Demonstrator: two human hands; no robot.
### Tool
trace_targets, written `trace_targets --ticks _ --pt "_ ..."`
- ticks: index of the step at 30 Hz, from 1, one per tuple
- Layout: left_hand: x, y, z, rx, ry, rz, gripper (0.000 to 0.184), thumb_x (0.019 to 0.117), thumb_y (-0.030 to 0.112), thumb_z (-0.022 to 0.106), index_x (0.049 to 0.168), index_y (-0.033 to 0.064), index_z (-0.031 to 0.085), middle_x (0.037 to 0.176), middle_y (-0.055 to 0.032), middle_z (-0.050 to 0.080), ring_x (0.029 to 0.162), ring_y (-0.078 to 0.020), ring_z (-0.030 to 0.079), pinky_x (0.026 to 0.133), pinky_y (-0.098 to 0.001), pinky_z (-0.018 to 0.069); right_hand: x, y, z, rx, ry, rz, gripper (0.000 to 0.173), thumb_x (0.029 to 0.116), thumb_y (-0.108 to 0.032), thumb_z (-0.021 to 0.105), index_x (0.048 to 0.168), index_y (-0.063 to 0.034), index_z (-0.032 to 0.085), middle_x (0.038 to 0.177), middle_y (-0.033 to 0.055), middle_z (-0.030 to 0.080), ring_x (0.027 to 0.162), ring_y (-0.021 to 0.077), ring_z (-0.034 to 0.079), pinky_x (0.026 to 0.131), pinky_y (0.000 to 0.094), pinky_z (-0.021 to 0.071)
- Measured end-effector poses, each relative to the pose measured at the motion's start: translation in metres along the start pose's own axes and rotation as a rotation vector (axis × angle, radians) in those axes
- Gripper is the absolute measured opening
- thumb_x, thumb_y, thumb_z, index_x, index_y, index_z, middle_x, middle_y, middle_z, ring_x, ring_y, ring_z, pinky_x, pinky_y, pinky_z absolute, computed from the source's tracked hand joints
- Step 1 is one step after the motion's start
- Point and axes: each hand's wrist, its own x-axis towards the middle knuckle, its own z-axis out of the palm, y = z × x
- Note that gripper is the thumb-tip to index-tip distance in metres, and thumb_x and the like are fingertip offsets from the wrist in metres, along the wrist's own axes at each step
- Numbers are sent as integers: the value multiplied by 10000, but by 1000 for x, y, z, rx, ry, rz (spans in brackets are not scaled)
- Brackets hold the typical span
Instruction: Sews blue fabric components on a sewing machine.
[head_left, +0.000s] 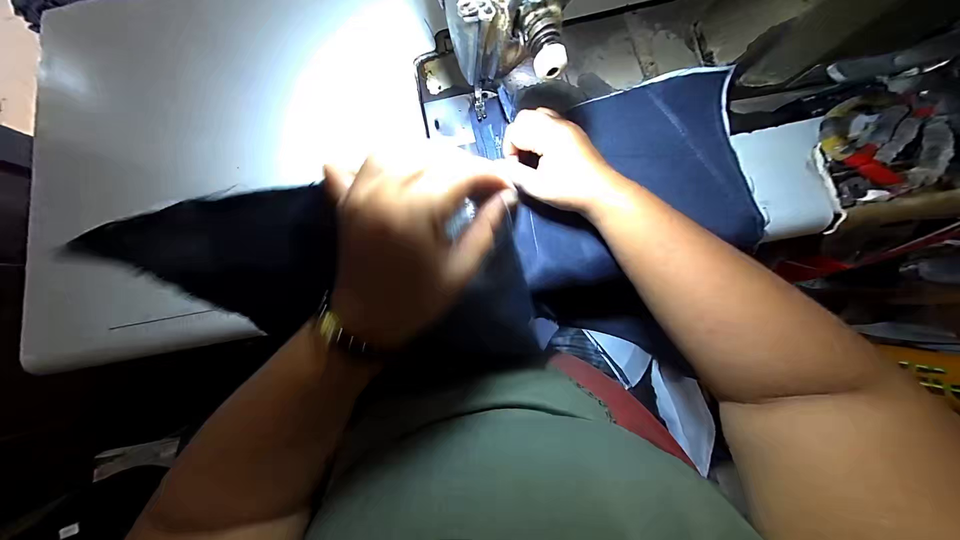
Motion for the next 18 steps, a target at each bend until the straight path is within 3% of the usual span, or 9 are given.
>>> trace_targets --ticks 2,3,5,6,18 --pt "12 -44 42 -9 -117 -198 172 955 247 665 941 125 786 983 -53 765 979 -184 702 916 -493 473 -5 -4 2 6 15 -10 216 925 -172 598 842 15 668 850 180 630 910 327 624 847 445 469" --pt "16 -60 56 -27 -186 -287 207 967 262 655 973 99 781 1030 -82 757 1037 -213 692 947 -506 466 -7 -6 2 5 19 8 207 919 -178 622 926 3 721 907 184 650 953 333 628 877 445 481" --pt "23 -77 74 -71 -283 -424 230 980 273 661 1021 83 784 1085 -94 747 1095 -202 676 977 -451 487 -10 -9 2 -11 15 69 286 917 -217 640 1094 -36 773 1034 195 655 1040 341 612 939 446 476" --pt "25 -80 78 -90 -309 -464 228 980 272 671 1029 78 781 1096 -92 744 1099 -189 672 980 -426 488 -11 -10 2 -15 19 88 303 918 -229 644 1116 -44 779 1053 199 651 1049 342 602 945 442 465" --pt "41 -89 89 -75 -400 -531 179 938 297 710 947 132 780 1018 -40 696 1007 -146 624 896 -410 448 -9 -6 3 -17 53 55 258 938 -194 623 1056 -50 802 971 179 647 979 307 592 901 396 449"
